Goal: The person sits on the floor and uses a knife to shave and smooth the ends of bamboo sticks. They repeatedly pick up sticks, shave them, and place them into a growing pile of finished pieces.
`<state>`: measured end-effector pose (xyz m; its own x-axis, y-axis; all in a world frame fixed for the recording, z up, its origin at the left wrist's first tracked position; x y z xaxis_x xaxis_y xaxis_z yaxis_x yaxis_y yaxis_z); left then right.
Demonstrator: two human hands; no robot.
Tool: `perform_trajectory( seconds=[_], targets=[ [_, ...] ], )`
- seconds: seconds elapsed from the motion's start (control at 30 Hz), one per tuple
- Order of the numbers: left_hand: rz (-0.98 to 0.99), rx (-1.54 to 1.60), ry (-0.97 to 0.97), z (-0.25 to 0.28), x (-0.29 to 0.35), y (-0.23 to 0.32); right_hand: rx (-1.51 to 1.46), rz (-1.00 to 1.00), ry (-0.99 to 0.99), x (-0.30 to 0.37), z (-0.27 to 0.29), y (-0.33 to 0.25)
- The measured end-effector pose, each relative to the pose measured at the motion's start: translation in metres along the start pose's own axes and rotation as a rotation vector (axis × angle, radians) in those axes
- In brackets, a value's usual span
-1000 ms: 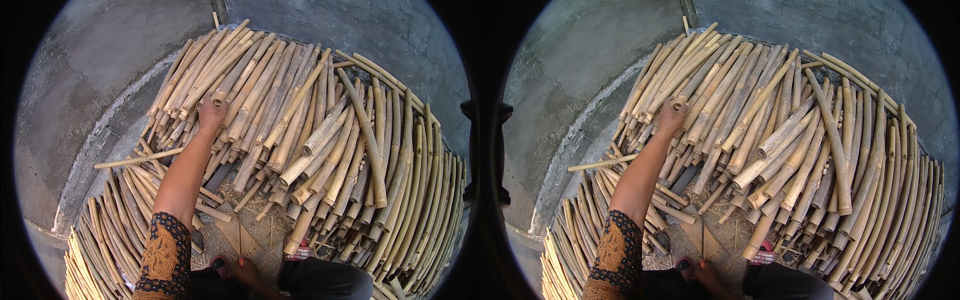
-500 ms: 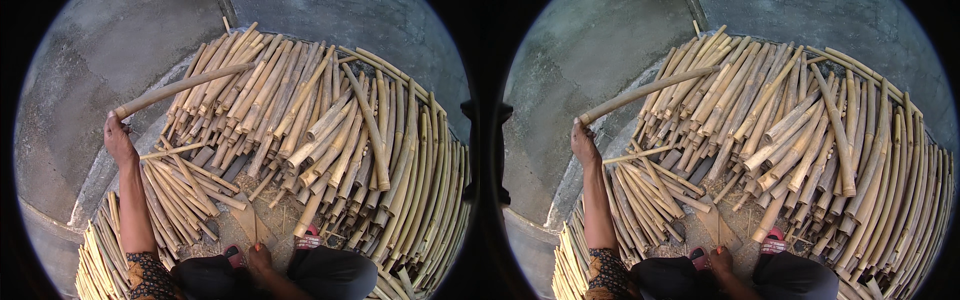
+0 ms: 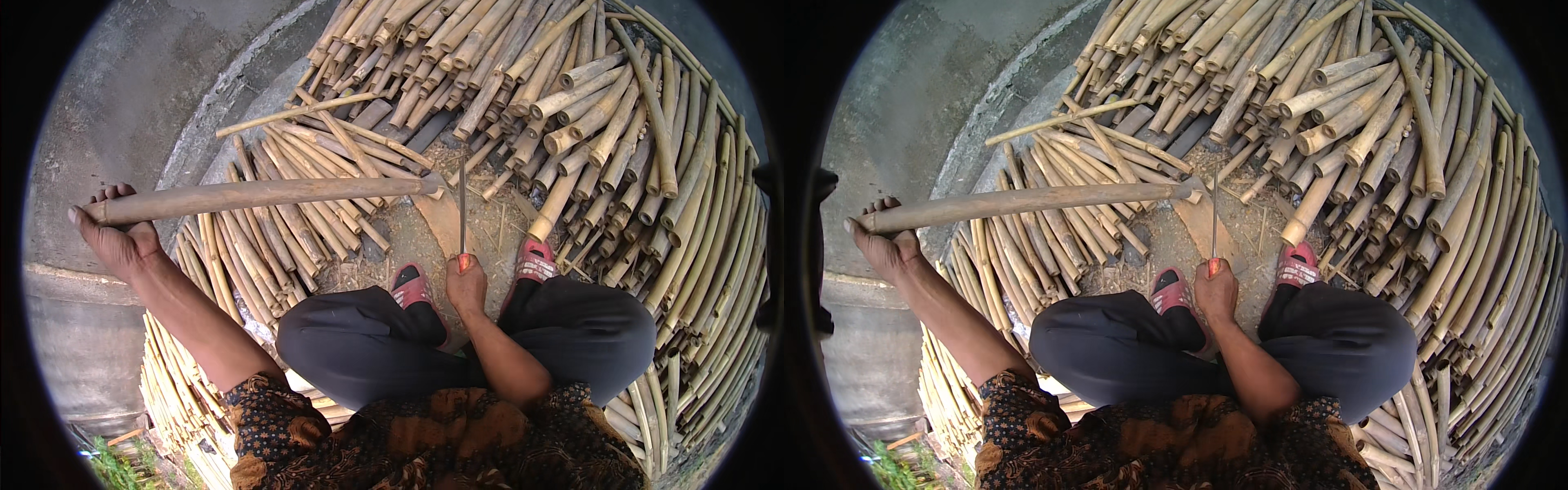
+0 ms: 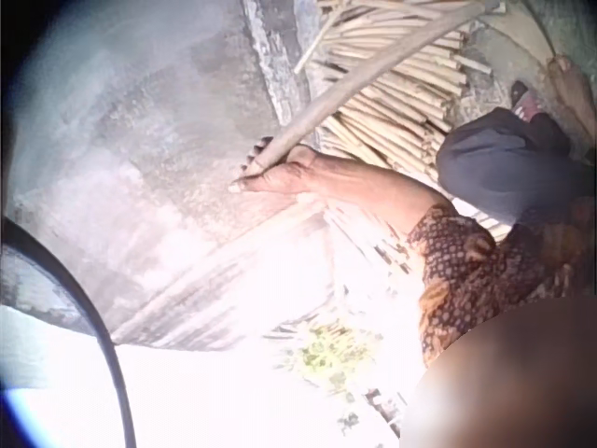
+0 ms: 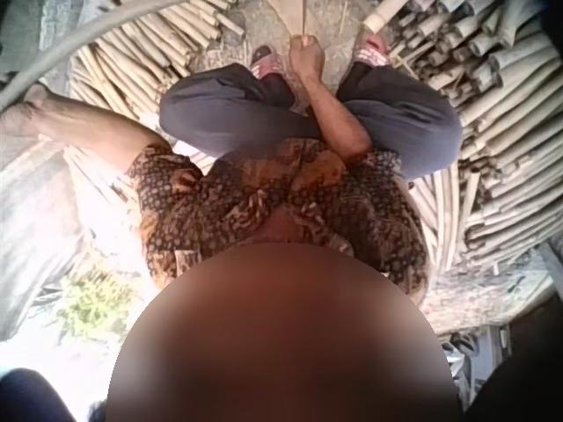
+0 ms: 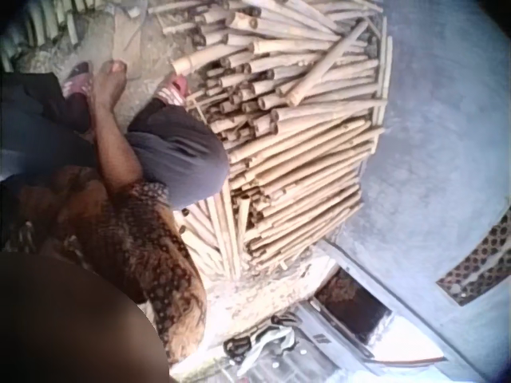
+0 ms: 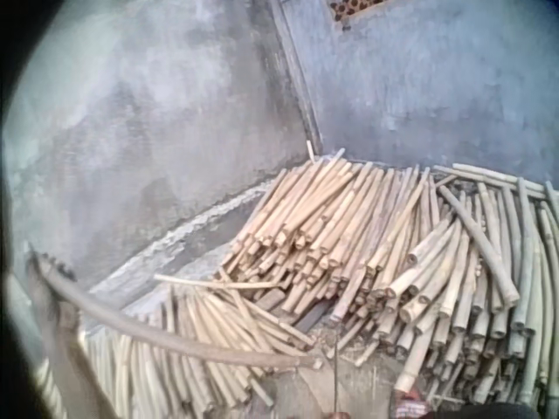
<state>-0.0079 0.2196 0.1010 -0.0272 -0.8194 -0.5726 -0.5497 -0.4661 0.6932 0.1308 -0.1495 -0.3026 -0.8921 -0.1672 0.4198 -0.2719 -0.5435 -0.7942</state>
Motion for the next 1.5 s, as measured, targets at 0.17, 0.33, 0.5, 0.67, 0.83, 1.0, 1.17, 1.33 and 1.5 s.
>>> perform_trajectory(
  seconds=[0.17, 0.33, 0.5, 0.67, 0.83, 1.0, 1.17, 1.33, 1.5],
  targets=[
    [0.294, 0.013, 0.015, -0.014, 0.084, -0.073, 0.173, 0.179, -0.154, 0.017, 0.004, -0.010],
    [0.296, -0.077, -0.014, -0.010, 0.088, -0.086, 0.261, 0.330, -0.310, 0.018, -0.008, 0.011],
    [0.277, -0.119, -0.033, -0.004, 0.078, -0.092, 0.327, 0.010, -0.193, 0.004, 0.010, 0.054],
    [0.300, -0.050, -0.098, -0.007, 0.088, -0.094, 0.268, 0.285, -0.315, 0.004, 0.005, 0.061],
    [0.252, -0.114, 0.082, -0.003, 0.086, -0.099, 0.248, -0.004, -0.213, 0.007, 0.007, 0.061],
    [0.349, -0.133, 0.070, 0.017, 0.077, -0.106, 0.253, 0.253, -0.340, 0.010, 0.001, 0.055],
    [0.344, -0.112, 0.109, 0.017, 0.080, -0.102, 0.273, 0.007, -0.225, 0.009, 0.003, 0.058],
    [0.322, -0.164, 0.075, 0.011, 0.087, -0.102, 0.297, 0.219, -0.354, 0.010, 0.000, 0.054],
    [0.355, -0.085, 0.064, 0.018, 0.076, -0.103, 0.285, 0.011, -0.226, 0.010, 0.002, 0.056]
  ],
)
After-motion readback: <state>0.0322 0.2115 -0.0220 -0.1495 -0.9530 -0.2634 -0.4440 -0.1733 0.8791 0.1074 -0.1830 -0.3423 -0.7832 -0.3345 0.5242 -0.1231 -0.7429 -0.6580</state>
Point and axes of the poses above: each hand's wrist, its own x-axis away from the middle knuckle, its own z-axis out of the back of the hand, y = z × x, the point moved 2 cm from there along -x, towards the middle knuckle, and after that the axes turned 2 degrees about -y, right-handed, at the moved point
